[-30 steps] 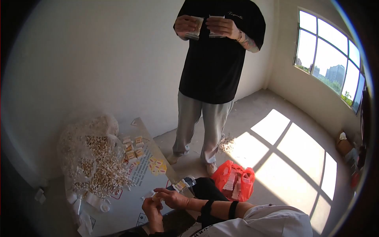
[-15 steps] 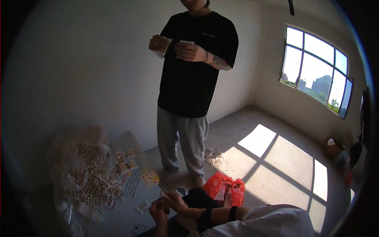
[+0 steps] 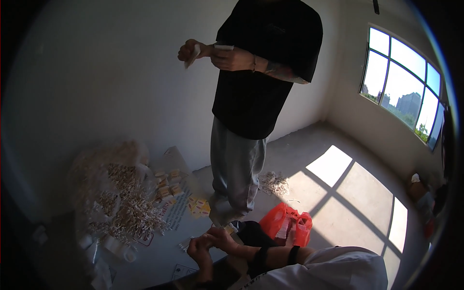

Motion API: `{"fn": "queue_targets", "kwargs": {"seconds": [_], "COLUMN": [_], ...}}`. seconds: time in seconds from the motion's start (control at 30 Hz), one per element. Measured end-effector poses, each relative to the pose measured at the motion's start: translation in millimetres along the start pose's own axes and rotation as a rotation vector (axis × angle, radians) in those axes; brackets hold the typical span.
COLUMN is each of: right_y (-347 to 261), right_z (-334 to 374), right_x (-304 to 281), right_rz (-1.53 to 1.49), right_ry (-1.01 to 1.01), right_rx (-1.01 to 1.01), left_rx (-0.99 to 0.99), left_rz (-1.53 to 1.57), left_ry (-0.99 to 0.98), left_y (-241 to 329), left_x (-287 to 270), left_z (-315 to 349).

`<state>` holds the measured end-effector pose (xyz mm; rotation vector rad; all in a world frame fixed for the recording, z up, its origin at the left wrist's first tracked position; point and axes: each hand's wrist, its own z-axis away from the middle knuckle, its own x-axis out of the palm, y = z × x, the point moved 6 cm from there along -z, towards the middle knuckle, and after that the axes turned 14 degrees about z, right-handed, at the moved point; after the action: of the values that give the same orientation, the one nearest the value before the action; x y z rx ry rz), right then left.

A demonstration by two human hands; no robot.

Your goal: Organizing and packaging cotton swabs into plastic sleeves.

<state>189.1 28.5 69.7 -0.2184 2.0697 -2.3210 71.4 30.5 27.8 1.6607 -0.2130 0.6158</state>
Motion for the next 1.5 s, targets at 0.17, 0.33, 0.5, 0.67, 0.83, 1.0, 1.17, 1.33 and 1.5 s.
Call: {"fn": "queue_targets", "kwargs": {"seconds": [0.17, 0.33, 0.5, 0.67, 0.83, 1.0, 1.17, 1.33, 1.5], "right_y": [-7.5, 19.5, 56.0, 72.6, 68.5, 77.7, 100.8, 69.5, 73.7], "right_z": [-15.5, -45.2, -62.4, -71.0, -80.3, -88.1, -95.4, -80.3, -87.3], "right_x": [-16.6, -40.2, -54.1, -50.9, -43.0, -34.0, -43.8, -34.9, -42.1], "right_rz": [0.646, 0.634, 1.093, 0.527, 0.579, 0.669, 0.652, 0.537, 0.714], "right_ry": [0.173, 0.244, 0.298, 0.150, 0.125, 0.084, 0.115, 0.123, 0.185], "right_rx": [-0.394, -0.071, -0.213, 0.256, 0.210, 0.064, 0.355, 0.443, 0.329], "left_rx": [-0.162, 0.449, 0.379, 0.425, 0.403, 0.327, 0.257, 0.230, 0.290], "left_rz": [-0.008, -0.976, -1.482, -1.474, -1.497, -1.517, -1.548, -1.564, -1.588], "left_ry": [0.063, -0.186, -0.572, -0.648, -0.634, -0.548, -0.580, -0.552, -0.558], "left_y": [15.1, 35.6, 3.0, -10.4, -5.2, -5.8, -7.1, -9.4, -9.3], "left_x": [0.2, -18.7, -1.0, -12.4, -7.8, -11.9, -6.9, -14.9, -10.4], "left_z": [-7.7, -27.6, -2.1, 10.3, 11.2, 7.8, 6.2, 5.8, 6.2]}}
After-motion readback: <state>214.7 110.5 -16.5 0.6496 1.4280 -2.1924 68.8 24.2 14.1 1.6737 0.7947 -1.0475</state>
